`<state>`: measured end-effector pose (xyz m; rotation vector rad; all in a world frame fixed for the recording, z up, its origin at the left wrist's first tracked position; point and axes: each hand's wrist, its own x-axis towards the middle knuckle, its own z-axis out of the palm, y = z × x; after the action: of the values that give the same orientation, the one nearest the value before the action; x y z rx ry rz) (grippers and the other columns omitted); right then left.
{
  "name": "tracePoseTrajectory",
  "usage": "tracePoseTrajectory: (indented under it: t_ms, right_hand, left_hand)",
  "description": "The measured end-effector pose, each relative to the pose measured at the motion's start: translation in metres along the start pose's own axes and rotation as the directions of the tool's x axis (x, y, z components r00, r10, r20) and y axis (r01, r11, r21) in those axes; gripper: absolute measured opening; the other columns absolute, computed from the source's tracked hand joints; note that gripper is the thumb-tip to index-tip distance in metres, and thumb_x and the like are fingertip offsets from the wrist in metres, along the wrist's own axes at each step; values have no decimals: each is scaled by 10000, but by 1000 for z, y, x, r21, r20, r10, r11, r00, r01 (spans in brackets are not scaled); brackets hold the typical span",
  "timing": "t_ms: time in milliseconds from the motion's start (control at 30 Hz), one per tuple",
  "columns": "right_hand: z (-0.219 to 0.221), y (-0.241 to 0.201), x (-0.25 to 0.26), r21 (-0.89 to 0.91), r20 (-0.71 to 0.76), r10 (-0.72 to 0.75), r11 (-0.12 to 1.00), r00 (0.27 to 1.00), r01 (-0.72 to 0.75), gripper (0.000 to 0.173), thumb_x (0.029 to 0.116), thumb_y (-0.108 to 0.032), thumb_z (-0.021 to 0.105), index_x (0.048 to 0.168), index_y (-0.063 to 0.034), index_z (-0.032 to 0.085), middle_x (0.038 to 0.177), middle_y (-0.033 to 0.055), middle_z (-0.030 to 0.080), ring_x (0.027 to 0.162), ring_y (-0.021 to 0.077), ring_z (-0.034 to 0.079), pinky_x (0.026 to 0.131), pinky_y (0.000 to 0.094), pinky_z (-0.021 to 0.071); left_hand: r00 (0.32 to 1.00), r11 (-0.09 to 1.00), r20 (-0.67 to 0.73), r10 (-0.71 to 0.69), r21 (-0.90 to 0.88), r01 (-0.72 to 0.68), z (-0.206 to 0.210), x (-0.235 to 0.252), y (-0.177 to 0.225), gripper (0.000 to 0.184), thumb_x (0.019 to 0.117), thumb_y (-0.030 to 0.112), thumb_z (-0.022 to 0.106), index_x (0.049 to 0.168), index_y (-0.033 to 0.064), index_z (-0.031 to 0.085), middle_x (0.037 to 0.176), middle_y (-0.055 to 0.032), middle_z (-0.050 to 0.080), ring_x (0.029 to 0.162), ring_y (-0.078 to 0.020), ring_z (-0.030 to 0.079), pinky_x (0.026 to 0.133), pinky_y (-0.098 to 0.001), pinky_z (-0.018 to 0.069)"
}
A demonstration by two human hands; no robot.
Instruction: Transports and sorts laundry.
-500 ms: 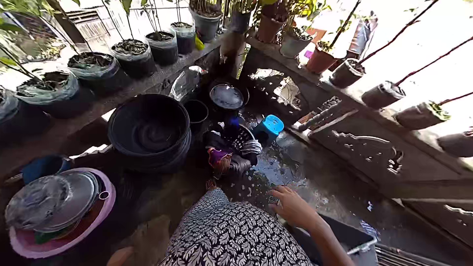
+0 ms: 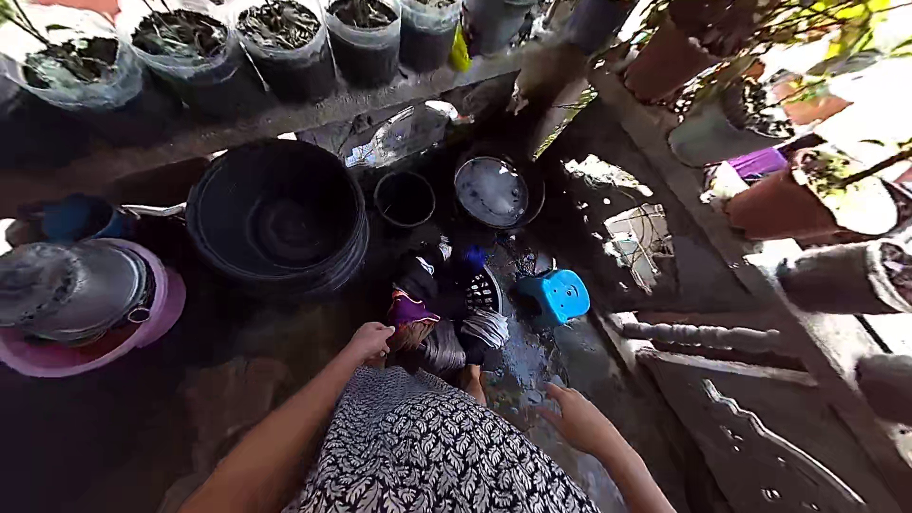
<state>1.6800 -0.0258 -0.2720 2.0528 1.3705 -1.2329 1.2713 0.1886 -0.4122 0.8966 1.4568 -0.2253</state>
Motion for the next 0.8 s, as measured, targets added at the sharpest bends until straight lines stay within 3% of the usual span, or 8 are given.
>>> tracePoseTrajectory:
  t_ms: [67, 233, 300, 367, 433, 600, 733, 800]
  right_hand:
    - [-25, 38, 62, -65, -12, -70, 995, 997, 69, 548, 985, -493, 595, 1413, -152, 607, 1354, 137, 654, 1296, 336, 597, 1104, 564, 470]
    - [-76, 102, 267, -282, 134, -181, 936, 974, 212, 511, 951, -430, 651, 1376, -147, 638, 1456, 195, 548, 1349, 393, 528, 1090, 600, 465]
    - [-89, 117, 353, -379, 217, -145, 899, 965, 220, 523, 945, -435, 653, 1371, -131, 637, 1443, 210, 564, 1346, 418, 531, 1076, 647, 458]
    - [-99, 124, 428, -451, 252, -103, 867, 962, 211, 539, 941, -453, 656, 1355, -108, 640, 1420, 221, 586, 1346, 434, 531, 1073, 687, 437]
    - [-103, 119, 492, -395, 218, -80, 904, 973, 163, 529, 959, -446, 658, 1347, -85, 648, 1377, 220, 626, 1325, 416, 561, 1088, 672, 432]
    - [-64, 98, 575, 51, 58, -19, 999, 998, 16, 607, 941, -354, 742, 1416, -23, 561, 1310, 269, 639, 1223, 434, 615, 1037, 636, 482]
    - [-22, 85, 605, 146, 23, 50, 988, 998, -53, 755, 889, -297, 800, 1493, -9, 449, 1363, 297, 586, 1268, 447, 572, 1053, 644, 462]
    - [-6, 80, 619, 187, -68, 41, 982, 997, -28, 693, 868, -290, 813, 1418, 9, 515, 1289, 295, 622, 1211, 445, 601, 1012, 653, 479]
  left_hand:
    - [991, 992, -33, -128, 18, 129, 34, 22, -37, 512, 1032, 491, 563, 1310, 68, 638, 992, -160, 706, 827, -268, 695, 805, -476, 583]
    - [906, 911, -129, -403, 31, 410, 131, 68, -108, 475, 944, 405, 615, 1204, 13, 684, 1191, -228, 681, 1074, -367, 680, 920, -607, 541]
    - [902, 913, -146, -407, -31, 407, 172, 93, -117, 423, 949, 370, 619, 1173, 22, 709, 1213, -228, 681, 1119, -377, 663, 940, -629, 520]
    - [913, 920, -142, -382, -155, 360, 211, 123, -116, 409, 965, 355, 624, 1244, 69, 710, 1292, -198, 671, 1218, -352, 631, 1026, -616, 489]
    - [914, 907, -169, -369, -281, 314, 234, 162, -106, 476, 958, 388, 662, 1317, 76, 677, 1349, -184, 646, 1287, -338, 591, 1070, -591, 465]
    - [816, 757, -297, -496, -609, 238, 255, 259, -90, 803, 816, 368, 842, 1453, -2, 524, 1432, -234, 570, 1350, -368, 536, 1121, -575, 443]
    - [800, 658, -245, -548, -717, 232, 250, 310, -101, 786, 781, 399, 888, 1368, -23, 579, 1363, -258, 601, 1293, -397, 563, 1059, -617, 468]
    - [793, 593, -230, -565, -780, 197, 249, 329, -114, 727, 741, 339, 915, 1310, -3, 618, 1317, -249, 623, 1246, -400, 587, 1001, -633, 499]
